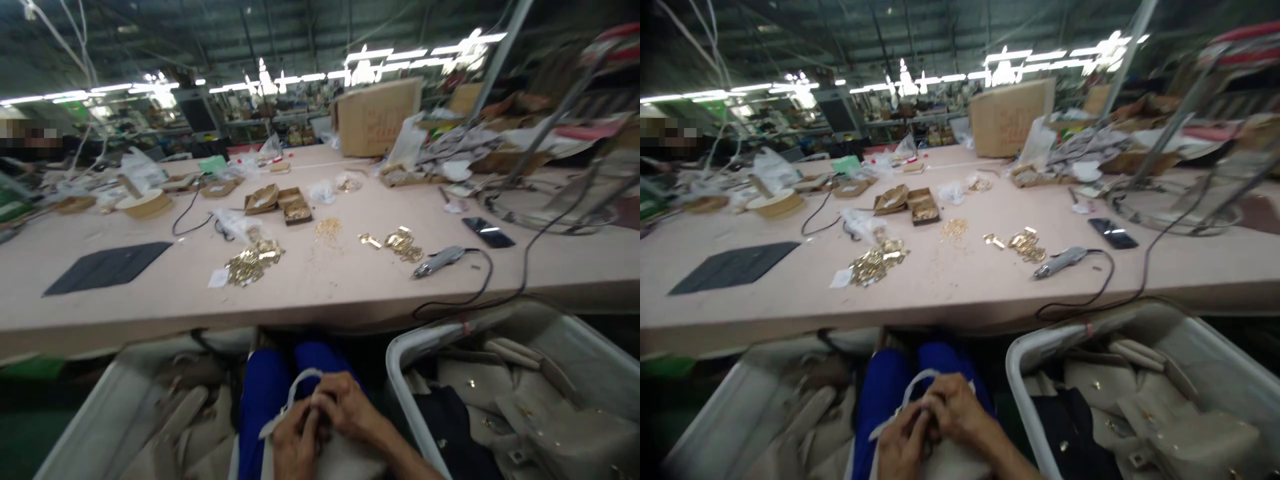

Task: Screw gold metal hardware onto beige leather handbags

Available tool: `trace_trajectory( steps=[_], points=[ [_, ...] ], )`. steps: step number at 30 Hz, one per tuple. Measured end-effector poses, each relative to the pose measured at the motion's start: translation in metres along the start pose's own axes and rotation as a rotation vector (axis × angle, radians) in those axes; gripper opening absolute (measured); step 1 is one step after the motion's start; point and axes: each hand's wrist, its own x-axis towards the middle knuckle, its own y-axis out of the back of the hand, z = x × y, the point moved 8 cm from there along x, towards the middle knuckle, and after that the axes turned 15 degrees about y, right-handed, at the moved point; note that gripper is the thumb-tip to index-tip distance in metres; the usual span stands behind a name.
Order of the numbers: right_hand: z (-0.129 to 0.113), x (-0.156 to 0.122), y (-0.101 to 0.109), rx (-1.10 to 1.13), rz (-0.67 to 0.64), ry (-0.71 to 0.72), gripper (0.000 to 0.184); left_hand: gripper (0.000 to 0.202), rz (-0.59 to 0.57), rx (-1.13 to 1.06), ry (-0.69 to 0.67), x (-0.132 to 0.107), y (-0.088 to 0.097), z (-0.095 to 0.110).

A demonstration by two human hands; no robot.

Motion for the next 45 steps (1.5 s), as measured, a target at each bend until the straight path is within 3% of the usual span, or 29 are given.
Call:
trace_trajectory(
  steps=[1, 2, 5, 9, 16, 24, 31, 35, 40, 45],
  points=[
    [0.011, -0.004, -0.005, 0.094, 0.043, -0.075, 0.024, 0.039, -0.198, 0.026, 0.005, 0.001, -0.012, -0.005],
    [0.023, -0.008, -0.01, 0.18, 0.071, -0.146, 0.022, 0.045, -0.293, 0.002, 0.017, 0.003, -0.015, -0.01],
    [0.05, -0.017, -0.026, 0.329, 0.061, -0.28, 0.024, 0.055, -0.345, -0.119, 0.082, 0.014, -0.013, -0.028],
    [0.063, -0.025, -0.033, 0.374, 0.028, -0.313, 0.03, 0.06, -0.41, -0.203, 0.141, 0.02, -0.017, -0.044],
    [0.063, -0.024, -0.04, 0.366, -0.001, -0.327, 0.034, 0.057, -0.444, -0.268, 0.165, 0.022, -0.012, -0.055],
    [0.063, -0.023, -0.043, 0.301, 0.036, -0.349, 0.031, 0.053, -0.398, -0.299, 0.199, 0.023, -0.012, -0.063],
    [0.068, -0.023, -0.044, 0.284, 0.069, -0.465, 0.056, 0.045, -0.359, -0.306, 0.19, 0.022, -0.015, -0.065],
    [0.07, -0.024, -0.05, 0.394, 0.048, -0.38, 0.047, 0.046, -0.381, -0.333, 0.211, 0.025, -0.016, -0.071],
    [0.076, -0.029, -0.05, 0.389, 0.09, -0.382, 0.041, 0.05, -0.476, -0.378, 0.226, 0.025, -0.018, -0.074],
    [0.077, -0.029, -0.052, 0.395, 0.08, -0.363, 0.033, 0.045, -0.445, -0.382, 0.263, 0.025, -0.015, -0.071]
  ],
)
